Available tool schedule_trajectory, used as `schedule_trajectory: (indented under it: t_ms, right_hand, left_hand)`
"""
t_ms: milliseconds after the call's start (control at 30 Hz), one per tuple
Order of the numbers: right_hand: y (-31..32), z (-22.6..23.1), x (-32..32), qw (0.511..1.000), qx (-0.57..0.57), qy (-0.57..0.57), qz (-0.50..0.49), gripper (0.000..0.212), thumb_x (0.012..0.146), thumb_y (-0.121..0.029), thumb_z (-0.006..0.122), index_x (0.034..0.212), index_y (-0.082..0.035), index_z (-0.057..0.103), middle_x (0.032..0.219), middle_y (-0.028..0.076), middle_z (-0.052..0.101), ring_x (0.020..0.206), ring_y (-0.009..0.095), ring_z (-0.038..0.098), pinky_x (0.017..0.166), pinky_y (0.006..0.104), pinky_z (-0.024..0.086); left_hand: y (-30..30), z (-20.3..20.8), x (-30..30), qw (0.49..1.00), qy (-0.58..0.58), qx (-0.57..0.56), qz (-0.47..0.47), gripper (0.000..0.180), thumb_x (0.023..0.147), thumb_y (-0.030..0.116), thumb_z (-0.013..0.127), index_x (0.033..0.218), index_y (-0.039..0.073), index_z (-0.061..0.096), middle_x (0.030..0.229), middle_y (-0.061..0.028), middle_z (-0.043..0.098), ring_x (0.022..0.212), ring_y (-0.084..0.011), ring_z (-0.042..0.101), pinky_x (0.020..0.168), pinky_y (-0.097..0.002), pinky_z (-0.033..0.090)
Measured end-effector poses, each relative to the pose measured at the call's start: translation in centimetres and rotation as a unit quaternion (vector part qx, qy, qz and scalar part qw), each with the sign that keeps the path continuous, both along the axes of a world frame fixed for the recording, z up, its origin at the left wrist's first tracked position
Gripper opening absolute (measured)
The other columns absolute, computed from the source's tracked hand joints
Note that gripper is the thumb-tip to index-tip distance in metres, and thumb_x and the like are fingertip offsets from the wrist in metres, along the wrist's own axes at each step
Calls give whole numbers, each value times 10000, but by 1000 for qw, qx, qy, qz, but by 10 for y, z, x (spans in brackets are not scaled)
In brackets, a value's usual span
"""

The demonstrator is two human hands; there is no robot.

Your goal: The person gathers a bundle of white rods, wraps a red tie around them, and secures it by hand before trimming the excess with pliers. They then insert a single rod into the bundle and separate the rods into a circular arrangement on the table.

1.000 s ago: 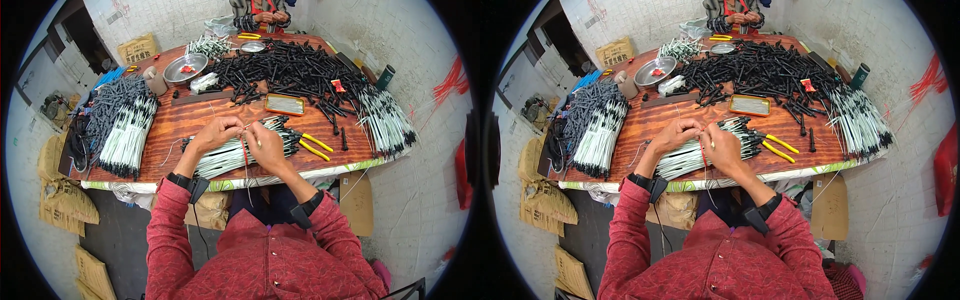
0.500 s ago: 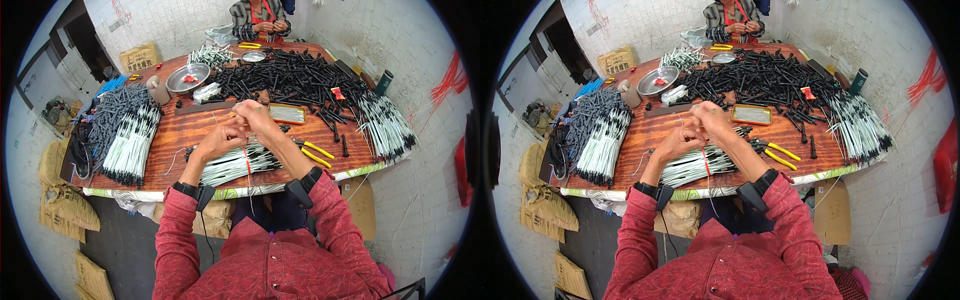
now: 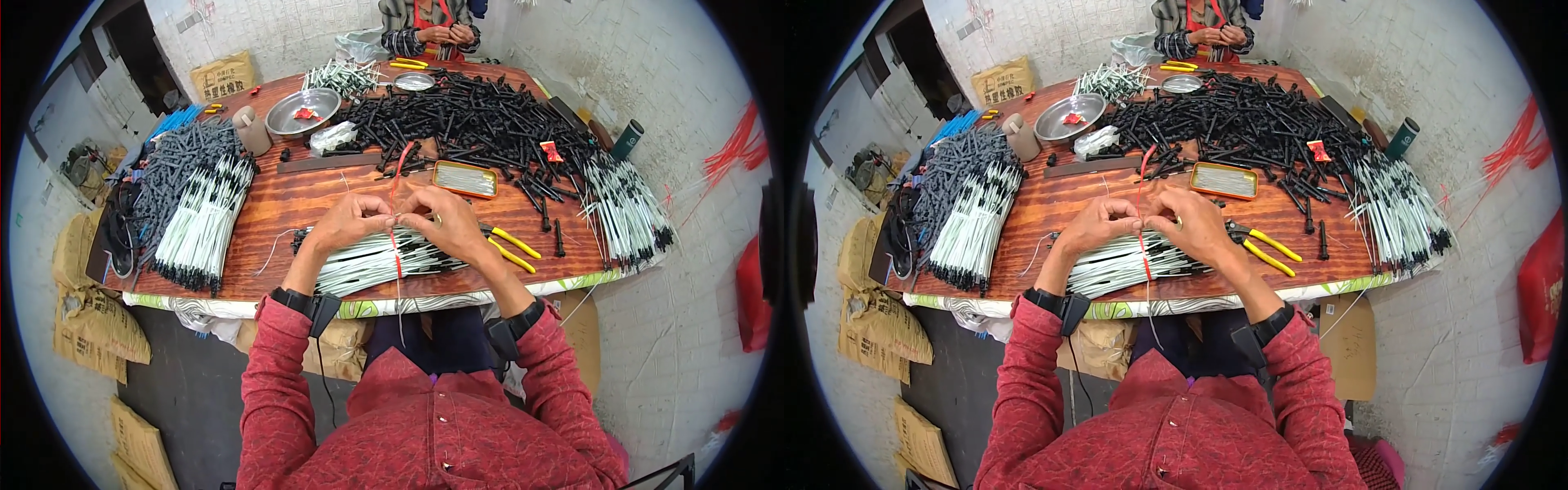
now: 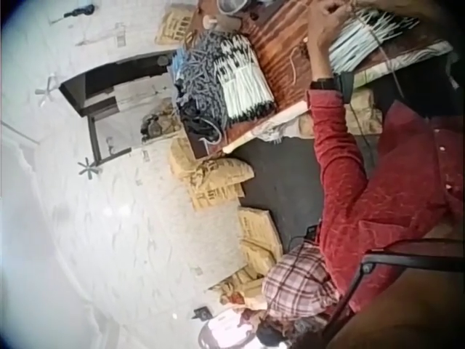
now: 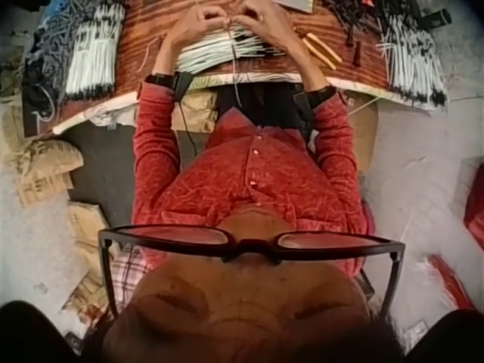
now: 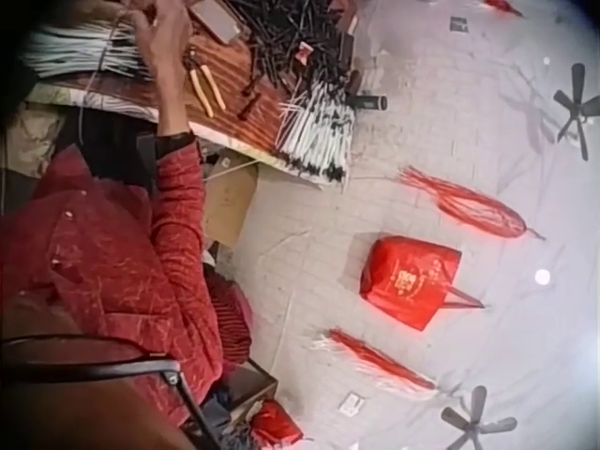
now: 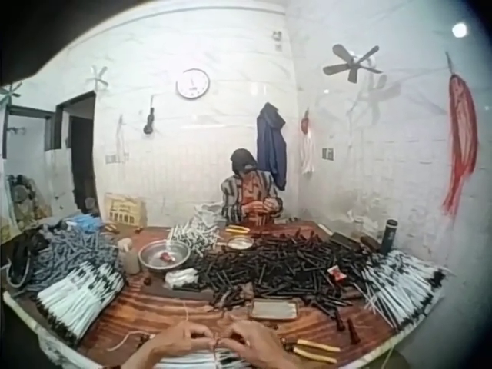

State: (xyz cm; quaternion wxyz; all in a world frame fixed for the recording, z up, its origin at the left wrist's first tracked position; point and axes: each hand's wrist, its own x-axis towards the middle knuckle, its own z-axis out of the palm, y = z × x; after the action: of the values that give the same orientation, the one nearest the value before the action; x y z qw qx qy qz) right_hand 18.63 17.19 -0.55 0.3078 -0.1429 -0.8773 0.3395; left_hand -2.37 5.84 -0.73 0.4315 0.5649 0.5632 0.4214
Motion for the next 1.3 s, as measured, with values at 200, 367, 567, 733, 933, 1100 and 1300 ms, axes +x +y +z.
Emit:
schedule_trajectory:
  t_ms: [200, 367, 567, 733, 933, 1100, 1300]
  right_hand:
    - [-9, -11, 1, 991, 108, -19, -76, 172, 874, -209, 754, 906, -47, 704, 823, 104, 668, 814, 319, 654, 714, 449, 496]
    - [-25, -11, 0, 981, 187, 29, -50, 82, 865, -134, 743, 909, -68, 724, 814, 90, 660, 793, 307, 636, 727, 436, 485]
    - [-38, -12, 0, 975, 206, 55, -66, 56, 865, -115, 738, 910, -81, 731, 835, 81, 653, 820, 295, 614, 760, 419, 475]
    - [-42, -13, 0, 976, 203, 48, -61, 59, 867, -104, 734, 920, -79, 736, 863, 73, 648, 849, 289, 603, 774, 421, 473]
    - [-45, -17, -2, 956, 280, 56, -62, 62, 873, -118, 731, 922, -82, 737, 878, 66, 641, 864, 284, 600, 789, 417, 474]
    - [-40, -9, 3, 985, 165, 31, -32, 100, 865, -167, 751, 914, -82, 734, 872, 74, 642, 863, 294, 615, 799, 422, 480]
    - [-35, -15, -4, 991, 105, 18, -76, 153, 853, -207, 776, 867, -64, 722, 868, 90, 663, 865, 310, 642, 789, 434, 487]
  left_hand:
    - [1, -3, -1, 1000, -3, -19, 10, 156, 945, 183, 765, 891, 41, 728, 840, 45, 670, 768, -39, 566, 709, -228, 462]
    - [1, -9, -7, 1000, -22, -17, 7, 142, 932, 161, 777, 882, 38, 725, 880, 26, 698, 790, -43, 597, 734, -224, 484]
    - [2, -11, -12, 998, -53, -21, 5, 116, 917, 129, 789, 896, 31, 730, 908, 10, 721, 846, -51, 631, 767, -233, 507]
    - [1, -8, -11, 998, -52, -19, -6, 94, 907, 103, 789, 918, 27, 734, 934, -4, 725, 871, -65, 638, 789, -241, 515]
    - [3, -13, -13, 998, -58, -5, -10, 55, 894, 56, 757, 889, 27, 710, 919, -2, 708, 847, -66, 627, 788, -246, 516]
    - [2, -10, -7, 998, -51, 28, -6, 43, 877, 38, 726, 861, 36, 687, 838, 29, 670, 784, -46, 594, 739, -238, 502]
    - [5, -15, -10, 999, -40, 19, -8, 36, 878, 46, 725, 875, 44, 690, 826, 39, 656, 769, -44, 585, 727, -234, 498]
